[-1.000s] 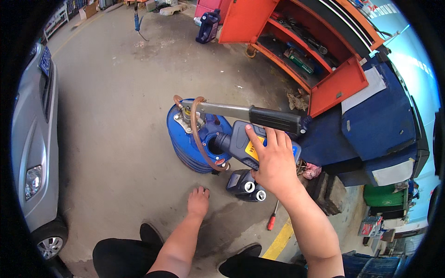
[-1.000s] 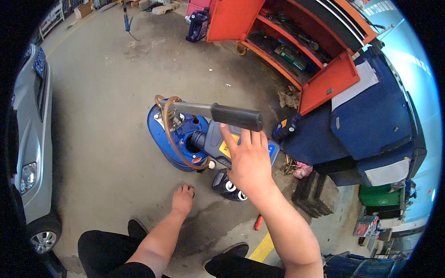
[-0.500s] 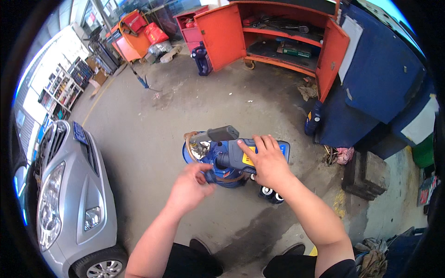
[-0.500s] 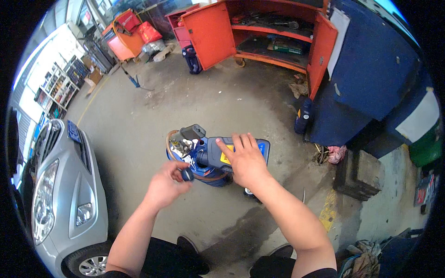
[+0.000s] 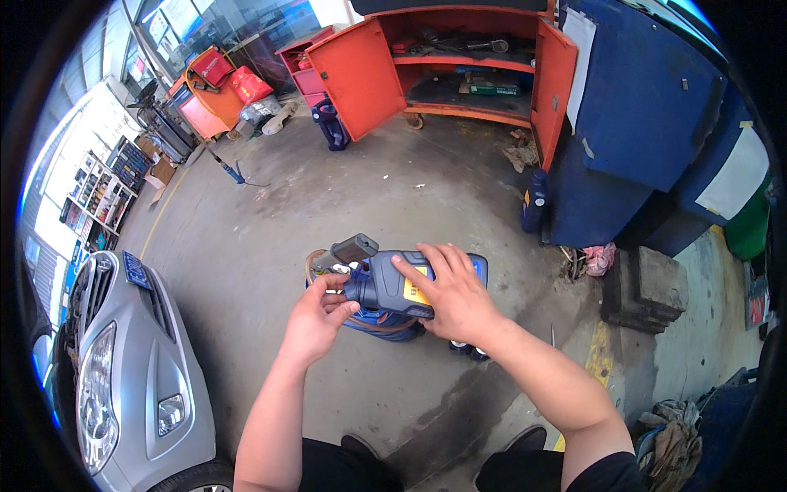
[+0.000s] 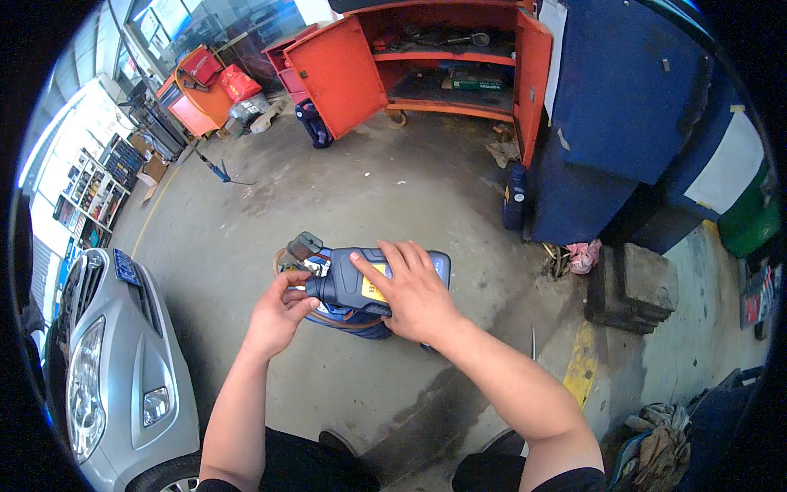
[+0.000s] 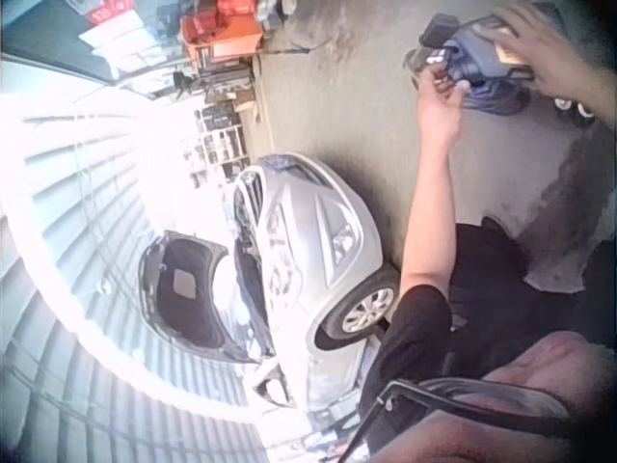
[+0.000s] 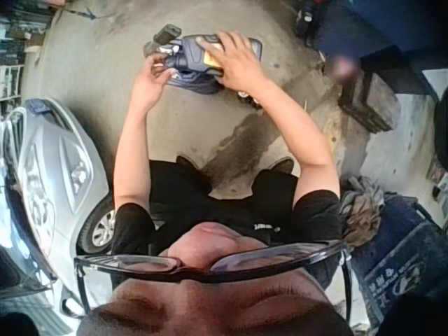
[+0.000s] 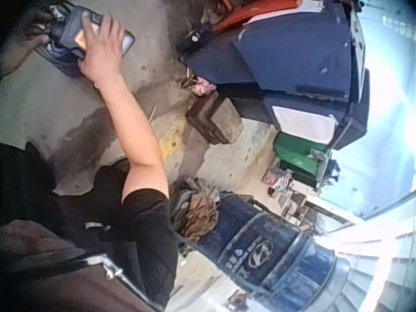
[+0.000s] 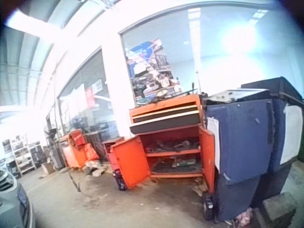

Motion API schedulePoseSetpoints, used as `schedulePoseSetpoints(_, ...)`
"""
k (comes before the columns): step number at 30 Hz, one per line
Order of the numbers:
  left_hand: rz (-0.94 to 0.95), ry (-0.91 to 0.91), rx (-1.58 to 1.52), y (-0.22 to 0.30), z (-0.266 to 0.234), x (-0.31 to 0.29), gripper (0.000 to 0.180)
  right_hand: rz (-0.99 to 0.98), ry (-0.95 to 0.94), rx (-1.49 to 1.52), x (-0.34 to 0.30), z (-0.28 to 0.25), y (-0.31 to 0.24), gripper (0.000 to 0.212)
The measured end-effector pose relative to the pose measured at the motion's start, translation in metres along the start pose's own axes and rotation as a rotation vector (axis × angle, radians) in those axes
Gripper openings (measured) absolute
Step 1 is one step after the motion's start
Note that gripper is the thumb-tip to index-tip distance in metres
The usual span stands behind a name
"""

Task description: The person retrieves a funnel and a blue fluid transfer pump, then uses the pump to draw fluid from a large blue drum and dispense it into several smaller bottles. The person then carries the pump to a car with an open hood and positions the pump over the engine bay.

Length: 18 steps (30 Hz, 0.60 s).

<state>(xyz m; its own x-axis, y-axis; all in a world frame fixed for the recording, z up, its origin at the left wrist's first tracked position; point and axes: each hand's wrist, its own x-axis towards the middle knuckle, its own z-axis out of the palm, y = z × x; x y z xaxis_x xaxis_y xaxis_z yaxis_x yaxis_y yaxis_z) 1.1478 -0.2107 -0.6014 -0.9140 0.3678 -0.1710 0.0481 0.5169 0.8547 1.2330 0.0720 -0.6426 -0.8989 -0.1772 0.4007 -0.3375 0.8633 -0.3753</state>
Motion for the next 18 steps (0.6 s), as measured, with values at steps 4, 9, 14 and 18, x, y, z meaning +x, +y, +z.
schedulePoseSetpoints(4, -0.056, -0.134, -0.137, -0.008, -0.003, 0.005, 0.045, -0.104, 0.026, -0.059, -0.003, -0.005, 0.009, 0.120)
schedulePoseSetpoints(9, -0.072, -0.130, -0.143, 0.000, -0.001, 0.000, 0.044, -0.079, 0.050, -0.067, -0.012, -0.006, 0.007, 0.119)
schedulePoseSetpoints(14, 0.581, -0.104, 0.286, 0.024, -0.001, -0.023, 0.039, 0.089, -0.155, 0.258, -0.025, -0.017, 0.014, 0.123)
schedulePoseSetpoints(18, 0.379, -0.145, 0.202, 0.039, 0.002, -0.051, 0.031, 0.123, -0.244, 0.268, -0.035, -0.028, 0.026, 0.123)
